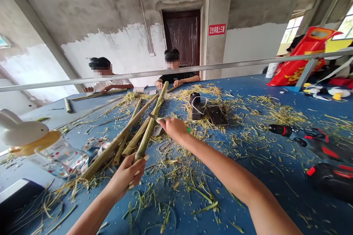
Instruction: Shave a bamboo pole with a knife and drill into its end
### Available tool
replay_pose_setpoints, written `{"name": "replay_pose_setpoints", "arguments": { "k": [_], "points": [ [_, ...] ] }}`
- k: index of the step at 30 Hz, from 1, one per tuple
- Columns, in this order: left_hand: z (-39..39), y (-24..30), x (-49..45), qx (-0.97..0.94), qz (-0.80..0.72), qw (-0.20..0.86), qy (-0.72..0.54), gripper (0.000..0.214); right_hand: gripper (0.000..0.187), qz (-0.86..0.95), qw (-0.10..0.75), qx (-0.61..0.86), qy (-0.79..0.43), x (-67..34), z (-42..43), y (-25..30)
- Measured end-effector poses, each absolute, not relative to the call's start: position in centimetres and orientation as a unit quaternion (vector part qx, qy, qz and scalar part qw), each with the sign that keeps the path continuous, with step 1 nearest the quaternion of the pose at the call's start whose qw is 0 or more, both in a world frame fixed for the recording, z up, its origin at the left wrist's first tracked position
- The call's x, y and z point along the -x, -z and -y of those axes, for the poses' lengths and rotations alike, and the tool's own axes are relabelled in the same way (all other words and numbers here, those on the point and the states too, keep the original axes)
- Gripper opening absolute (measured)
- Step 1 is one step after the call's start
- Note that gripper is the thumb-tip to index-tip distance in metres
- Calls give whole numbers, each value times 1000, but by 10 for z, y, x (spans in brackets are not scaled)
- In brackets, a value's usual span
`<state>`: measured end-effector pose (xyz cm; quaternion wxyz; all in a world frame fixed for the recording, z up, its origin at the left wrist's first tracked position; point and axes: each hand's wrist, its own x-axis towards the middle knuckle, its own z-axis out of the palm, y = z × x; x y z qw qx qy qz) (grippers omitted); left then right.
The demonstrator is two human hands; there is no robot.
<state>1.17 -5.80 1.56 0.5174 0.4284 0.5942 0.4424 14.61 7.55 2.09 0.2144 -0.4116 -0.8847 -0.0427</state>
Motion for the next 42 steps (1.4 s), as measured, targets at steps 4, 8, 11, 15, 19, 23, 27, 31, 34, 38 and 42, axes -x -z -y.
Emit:
{"name": "replay_pose_setpoints", "arguments": {
  "k": [4,8,11,15,19,23,27,31,34,38,42],
  "points": [
    [59,-22,-16,-441,-605,507,-427,39,54,873,244,420,41,-152,-74,-28],
    [58,-25,-16,-440,-598,510,-434,38,56,922,229,309,40,-148,-51,-21],
    [55,-23,-16,-447,-600,504,-431,38,55,916,218,333,50,-145,-51,-18],
    [48,-22,-16,-443,-602,487,-452,37,58,907,227,349,65,-140,-64,-19],
    [53,-17,-20,-431,-604,494,-453,38,65,893,221,390,47,-146,-85,-23],
    [67,-15,-27,-414,-624,501,-433,38,70,860,179,477,-2,-165,-115,-37],
    [70,-26,-30,-428,-614,492,-445,35,65,879,214,426,14,-167,-98,-39],
    [65,-32,-29,-434,-592,515,-442,35,59,923,196,331,21,-159,-49,-25],
    [64,-32,-33,-429,-586,499,-473,32,56,921,197,331,59,-156,-35,-21],
    [84,-36,-55,-423,-579,480,-505,31,62,878,236,417,-15,-166,-55,-34],
    [121,-44,-80,-480,-566,501,-445,28,67,775,251,572,-99,-198,-81,-39]
  ]
}}
